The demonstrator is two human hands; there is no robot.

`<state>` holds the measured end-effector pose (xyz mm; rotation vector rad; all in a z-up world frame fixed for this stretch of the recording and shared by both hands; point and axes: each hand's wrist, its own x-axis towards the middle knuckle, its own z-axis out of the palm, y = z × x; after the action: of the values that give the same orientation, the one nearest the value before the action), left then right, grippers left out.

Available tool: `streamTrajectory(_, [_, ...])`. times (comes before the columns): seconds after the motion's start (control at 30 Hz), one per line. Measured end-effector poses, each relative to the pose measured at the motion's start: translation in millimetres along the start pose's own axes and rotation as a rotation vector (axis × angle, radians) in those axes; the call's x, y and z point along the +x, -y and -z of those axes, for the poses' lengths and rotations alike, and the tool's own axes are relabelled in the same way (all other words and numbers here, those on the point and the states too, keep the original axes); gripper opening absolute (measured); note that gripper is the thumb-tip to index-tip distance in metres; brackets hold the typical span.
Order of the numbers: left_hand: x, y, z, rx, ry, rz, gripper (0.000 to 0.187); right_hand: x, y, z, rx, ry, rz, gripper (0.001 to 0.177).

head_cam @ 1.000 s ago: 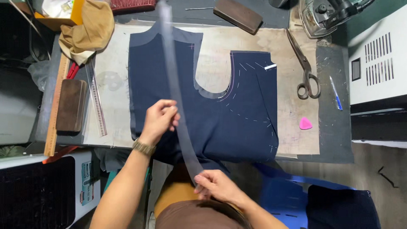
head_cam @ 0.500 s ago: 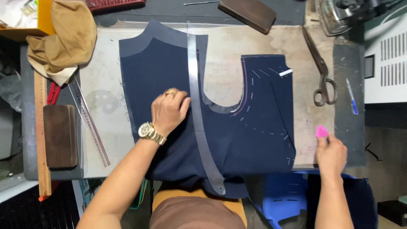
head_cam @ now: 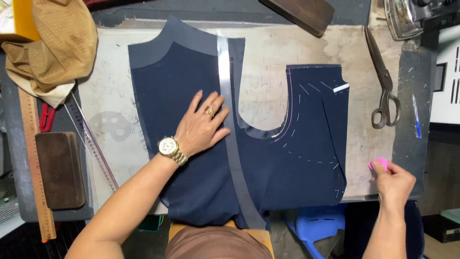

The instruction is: The person marks a blue fabric garment with pink chalk using straight and curved rulers to define sewing lines.

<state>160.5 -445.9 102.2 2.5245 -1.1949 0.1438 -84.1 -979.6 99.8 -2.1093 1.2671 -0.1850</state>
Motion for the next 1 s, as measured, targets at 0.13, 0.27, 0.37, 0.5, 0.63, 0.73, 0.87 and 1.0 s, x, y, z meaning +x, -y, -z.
streamTrajectory(0.13, [4.9,3.1,4.6,-0.065,-0.121,-0.013,0.042,-29.2,36.2,-8.1,0.168,0.02,0.071,0.008])
streamTrajectory(0.27, [17.3,17.4,-4.3,-0.057,-0.081,0.004,0.055,-94.8,116.1,-50.6,0.334,0.088,0.206,0.007])
streamTrajectory(0.37, [20.5,22.8,-9.8,-0.017,-0.032,0.002,0.062,-131.9,139.0,-88.8,0.366,0.121,0.257,0.007])
streamTrajectory(0.5, [19.4,23.4,-14.9,-0.033,0.0,0.027,0.062,-165.2,126.3,-135.6,0.268,0.145,0.437,0.008])
streamTrajectory(0.63, [18.1,23.9,-15.0,-0.03,0.018,0.036,0.062,-176.4,170.7,-143.0,0.267,0.244,0.757,0.007])
streamTrajectory(0.73, [19.1,25.1,-16.7,-0.04,0.018,0.07,0.062,-164.7,179.1,-151.4,0.306,0.196,0.927,0.004])
streamTrajectory(0.87, [20.6,26.1,-15.4,-0.044,0.094,0.11,0.066,-172.2,184.9,-159.2,0.254,0.289,0.947,0.008])
streamTrajectory(1.0, [21.2,26.5,-16.6,-0.039,0.14,0.13,0.068,-183.3,182.0,-167.8,0.195,0.54,1.035,0.013])
